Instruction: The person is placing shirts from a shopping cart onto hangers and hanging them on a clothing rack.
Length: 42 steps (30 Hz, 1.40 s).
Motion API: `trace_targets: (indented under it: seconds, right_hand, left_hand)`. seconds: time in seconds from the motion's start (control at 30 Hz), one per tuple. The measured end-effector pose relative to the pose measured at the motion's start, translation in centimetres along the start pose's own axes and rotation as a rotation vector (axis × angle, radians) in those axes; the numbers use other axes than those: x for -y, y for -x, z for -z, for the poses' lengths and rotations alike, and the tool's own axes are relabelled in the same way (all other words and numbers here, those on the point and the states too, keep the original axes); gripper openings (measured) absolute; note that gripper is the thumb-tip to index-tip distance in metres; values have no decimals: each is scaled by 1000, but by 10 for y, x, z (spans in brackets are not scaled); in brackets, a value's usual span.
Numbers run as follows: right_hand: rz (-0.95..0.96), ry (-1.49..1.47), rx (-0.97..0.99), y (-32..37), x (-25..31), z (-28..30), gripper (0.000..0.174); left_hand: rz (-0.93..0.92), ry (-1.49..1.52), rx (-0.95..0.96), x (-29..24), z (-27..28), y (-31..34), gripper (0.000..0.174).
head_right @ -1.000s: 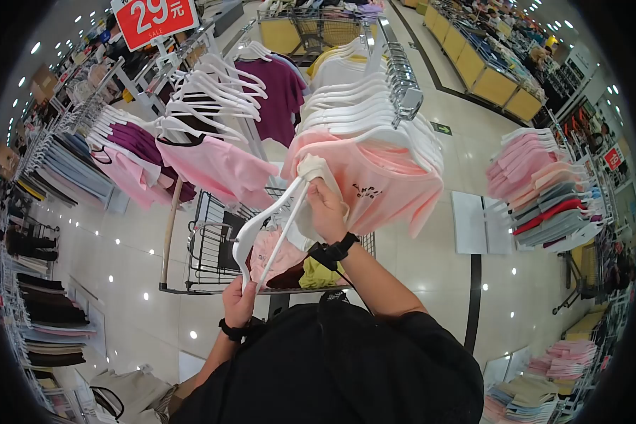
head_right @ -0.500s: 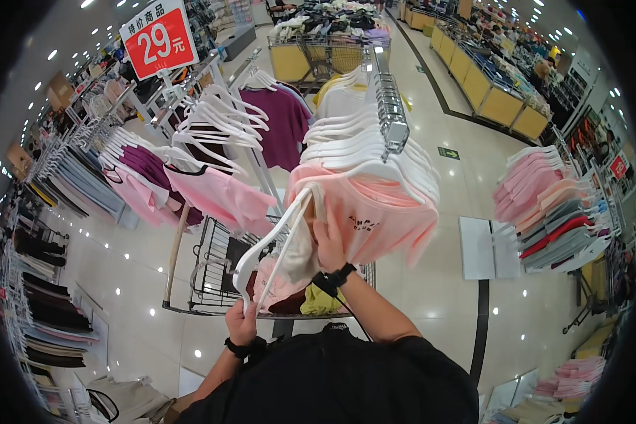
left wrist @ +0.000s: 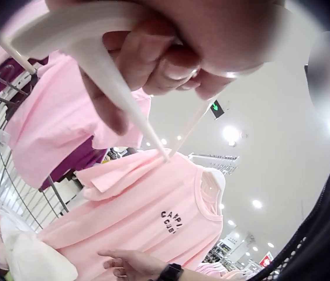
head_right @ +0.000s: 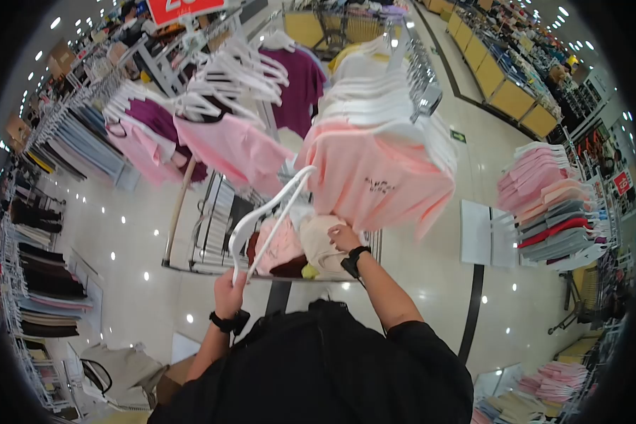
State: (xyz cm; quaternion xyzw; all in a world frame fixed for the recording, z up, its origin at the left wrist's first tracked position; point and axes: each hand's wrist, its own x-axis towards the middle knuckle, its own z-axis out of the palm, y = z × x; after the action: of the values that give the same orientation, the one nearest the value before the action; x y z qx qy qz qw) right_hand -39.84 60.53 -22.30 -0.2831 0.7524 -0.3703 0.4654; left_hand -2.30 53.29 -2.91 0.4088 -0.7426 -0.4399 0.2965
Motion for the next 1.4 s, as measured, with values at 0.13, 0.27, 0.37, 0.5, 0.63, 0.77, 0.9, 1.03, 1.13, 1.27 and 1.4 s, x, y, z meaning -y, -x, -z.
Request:
trace_targets:
  seconds: [0.13,0.27,0.37,0.5,0.63,0.77,0.9,1.03,1.13,1.27,1.4]
  right_hand:
    - [-89,-90,-68,48,-27,-3,32]
    - [-109,-54,-113,61,-61,-5,32]
    - [-66,68,-113,70,-77,-5,33]
    - [44,567,-106,57,-76,-15,31]
    - [212,833,11,15,-100,-39,39]
    - [36,993,213,-26,-105,-60,49]
    - [199,980,208,-67,-115,-84,44]
    - [234,1088,291,-99,-137,-100,26]
    - [53,956,163,-120,-119,-101,33]
    - [107,506,105,-135,-61,-85,38]
    - [148,540,40,-96,43,-59,36]
  left_hand:
    - [74,-192,57,26,22,10,36]
    - [134,-292,109,66,33,26,40]
    - [226,-237,158,75,39,38,40]
    - [294,-209,154,70,35,51,39]
    - [380,-139,159,72,25,56,39]
    - [425,-190,129,50,7,51,36]
    - [554,-117,146,34,-17,43,35]
    - [609,-183,150,14,-31,48,35]
    - [719,-157,163,4,-33,47,37]
    - [738,-67,185,4,-47,37,41]
    - [591,-50,123,17,-69,21,38]
